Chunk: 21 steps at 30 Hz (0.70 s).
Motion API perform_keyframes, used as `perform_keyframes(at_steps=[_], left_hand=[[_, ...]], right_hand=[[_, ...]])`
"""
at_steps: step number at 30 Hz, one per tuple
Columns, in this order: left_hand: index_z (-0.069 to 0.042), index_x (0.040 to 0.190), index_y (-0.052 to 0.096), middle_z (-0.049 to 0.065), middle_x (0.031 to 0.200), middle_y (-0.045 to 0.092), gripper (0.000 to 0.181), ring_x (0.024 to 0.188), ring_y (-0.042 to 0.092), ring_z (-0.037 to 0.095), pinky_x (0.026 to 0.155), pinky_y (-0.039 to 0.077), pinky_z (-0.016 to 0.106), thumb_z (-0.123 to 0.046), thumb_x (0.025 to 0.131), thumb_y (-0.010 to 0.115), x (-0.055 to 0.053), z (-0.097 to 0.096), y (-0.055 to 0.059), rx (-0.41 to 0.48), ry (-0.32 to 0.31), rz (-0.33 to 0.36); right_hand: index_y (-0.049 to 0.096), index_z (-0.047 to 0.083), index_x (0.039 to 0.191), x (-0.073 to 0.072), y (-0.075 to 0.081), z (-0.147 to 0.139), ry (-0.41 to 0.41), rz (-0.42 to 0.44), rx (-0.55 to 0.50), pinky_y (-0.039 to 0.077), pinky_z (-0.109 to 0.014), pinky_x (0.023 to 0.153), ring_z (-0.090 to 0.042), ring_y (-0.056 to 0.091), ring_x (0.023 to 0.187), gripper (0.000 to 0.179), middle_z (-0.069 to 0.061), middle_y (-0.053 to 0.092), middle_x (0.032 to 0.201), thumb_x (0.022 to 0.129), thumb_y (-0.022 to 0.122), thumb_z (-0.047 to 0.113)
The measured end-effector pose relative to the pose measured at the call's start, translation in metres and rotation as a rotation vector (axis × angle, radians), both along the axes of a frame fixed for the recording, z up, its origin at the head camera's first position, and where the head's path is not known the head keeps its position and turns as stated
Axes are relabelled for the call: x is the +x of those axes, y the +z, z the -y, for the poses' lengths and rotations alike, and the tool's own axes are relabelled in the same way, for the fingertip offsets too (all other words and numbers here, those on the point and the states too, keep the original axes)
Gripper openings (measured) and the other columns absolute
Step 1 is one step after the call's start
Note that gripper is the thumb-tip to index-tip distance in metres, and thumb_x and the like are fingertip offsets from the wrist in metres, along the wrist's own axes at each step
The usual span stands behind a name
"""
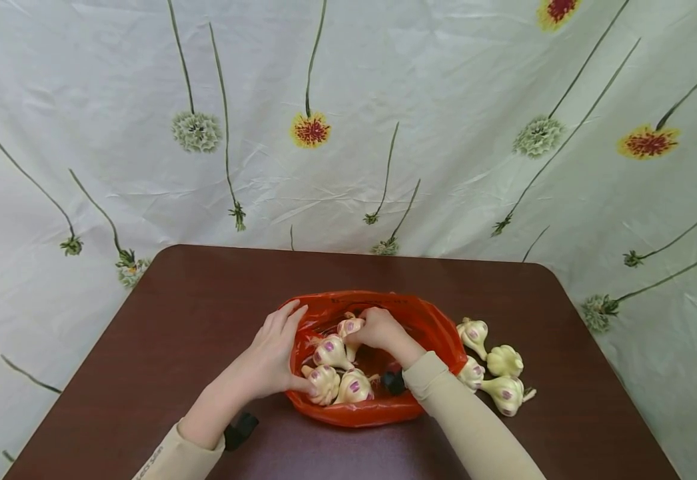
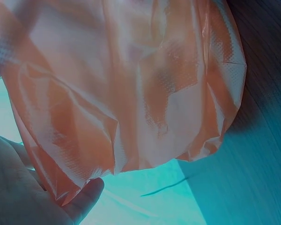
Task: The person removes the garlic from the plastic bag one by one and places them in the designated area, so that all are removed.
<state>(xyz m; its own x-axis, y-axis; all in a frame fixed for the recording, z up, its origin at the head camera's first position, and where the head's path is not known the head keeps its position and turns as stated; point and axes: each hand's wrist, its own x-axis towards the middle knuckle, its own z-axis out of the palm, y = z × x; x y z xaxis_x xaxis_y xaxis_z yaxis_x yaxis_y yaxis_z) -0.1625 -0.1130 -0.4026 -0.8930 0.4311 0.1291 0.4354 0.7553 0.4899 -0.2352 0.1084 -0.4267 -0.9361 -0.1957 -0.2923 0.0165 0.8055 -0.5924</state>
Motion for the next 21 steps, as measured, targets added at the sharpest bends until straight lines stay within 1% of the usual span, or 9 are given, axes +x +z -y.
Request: perform_keyframes(at_steps=[2, 5, 8, 10, 12, 15, 17, 21], left_hand=[[0.006, 0.148, 0.031, 0.027, 0.154, 0.027, 0.122, 0.139, 0.028, 0.046, 0.110, 0.029, 0.066, -0.038, 0.054, 0.096, 0.000, 0.000, -0.001, 0.001, -0.001, -0.001], [0.006, 0.148, 0.030, 0.027, 0.154, 0.027, 0.123, 0.138, 0.028, 0.047, 0.110, 0.029, 0.066, -0.038, 0.054, 0.096, -0.001, 0.001, -0.002, 0.001, -0.003, -0.008], [0.007, 0.148, 0.030, 0.028, 0.154, 0.027, 0.123, 0.138, 0.028, 0.047, 0.110, 0.029, 0.067, -0.038, 0.054, 0.096, -0.002, 0.000, -0.003, 0.004, -0.007, -0.012], [0.007, 0.148, 0.031, 0.028, 0.154, 0.027, 0.122, 0.137, 0.028, 0.047, 0.109, 0.029, 0.067, -0.038, 0.055, 0.096, -0.002, 0.000, -0.002, 0.004, -0.009, -0.014], [0.007, 0.148, 0.031, 0.028, 0.153, 0.027, 0.121, 0.137, 0.029, 0.047, 0.109, 0.030, 0.067, -0.038, 0.055, 0.095, -0.002, 0.000, -0.001, 0.005, -0.011, -0.015], [0.007, 0.147, 0.031, 0.028, 0.153, 0.027, 0.121, 0.136, 0.029, 0.047, 0.109, 0.031, 0.066, -0.038, 0.056, 0.095, -0.002, 0.000, 0.001, 0.008, -0.013, -0.016], [0.007, 0.147, 0.031, 0.028, 0.153, 0.027, 0.120, 0.136, 0.029, 0.047, 0.109, 0.031, 0.066, -0.038, 0.056, 0.095, -0.002, -0.001, 0.000, 0.010, -0.014, -0.021], [0.007, 0.147, 0.032, 0.028, 0.153, 0.028, 0.120, 0.136, 0.029, 0.047, 0.109, 0.031, 0.066, -0.037, 0.055, 0.096, -0.002, -0.002, -0.001, 0.012, -0.014, -0.027]], right_hand=[[0.069, 0.006, 0.081, 0.001, 0.001, -0.002, -0.006, 0.006, -0.014, 0.044, -0.026, 0.057, -0.017, 0.053, 0.064, 0.030, -0.002, 0.061, 0.072, 0.078, 0.082, 0.033], [0.069, 0.006, 0.082, 0.002, 0.005, -0.005, -0.007, 0.018, -0.033, 0.045, -0.026, 0.057, -0.017, 0.054, 0.064, 0.029, -0.002, 0.061, 0.070, 0.079, 0.081, 0.033], [0.070, 0.005, 0.091, 0.004, 0.011, -0.007, -0.010, 0.021, -0.047, 0.047, -0.027, 0.060, -0.017, 0.056, 0.066, 0.032, -0.002, 0.064, 0.075, 0.080, 0.080, 0.033], [0.070, 0.005, 0.096, 0.005, 0.016, -0.008, -0.013, 0.019, -0.060, 0.047, -0.027, 0.061, -0.017, 0.055, 0.067, 0.033, -0.002, 0.064, 0.077, 0.081, 0.079, 0.033], [0.070, 0.004, 0.103, 0.006, 0.024, -0.009, -0.007, 0.016, -0.073, 0.047, -0.028, 0.064, -0.017, 0.056, 0.070, 0.038, -0.002, 0.065, 0.081, 0.081, 0.079, 0.033], [0.070, 0.003, 0.108, 0.008, 0.034, -0.007, 0.007, 0.012, -0.096, 0.049, -0.029, 0.067, -0.017, 0.057, 0.074, 0.041, -0.004, 0.067, 0.087, 0.082, 0.079, 0.033], [0.068, 0.002, 0.115, 0.009, 0.040, -0.006, 0.019, 0.008, -0.102, 0.052, -0.030, 0.072, -0.018, 0.059, 0.079, 0.048, -0.005, 0.069, 0.096, 0.082, 0.079, 0.035], [0.066, 0.005, 0.124, 0.014, 0.050, -0.007, 0.034, -0.003, -0.103, 0.054, -0.034, 0.081, -0.019, 0.060, 0.090, 0.056, -0.006, 0.069, 0.110, 0.082, 0.078, 0.040]])
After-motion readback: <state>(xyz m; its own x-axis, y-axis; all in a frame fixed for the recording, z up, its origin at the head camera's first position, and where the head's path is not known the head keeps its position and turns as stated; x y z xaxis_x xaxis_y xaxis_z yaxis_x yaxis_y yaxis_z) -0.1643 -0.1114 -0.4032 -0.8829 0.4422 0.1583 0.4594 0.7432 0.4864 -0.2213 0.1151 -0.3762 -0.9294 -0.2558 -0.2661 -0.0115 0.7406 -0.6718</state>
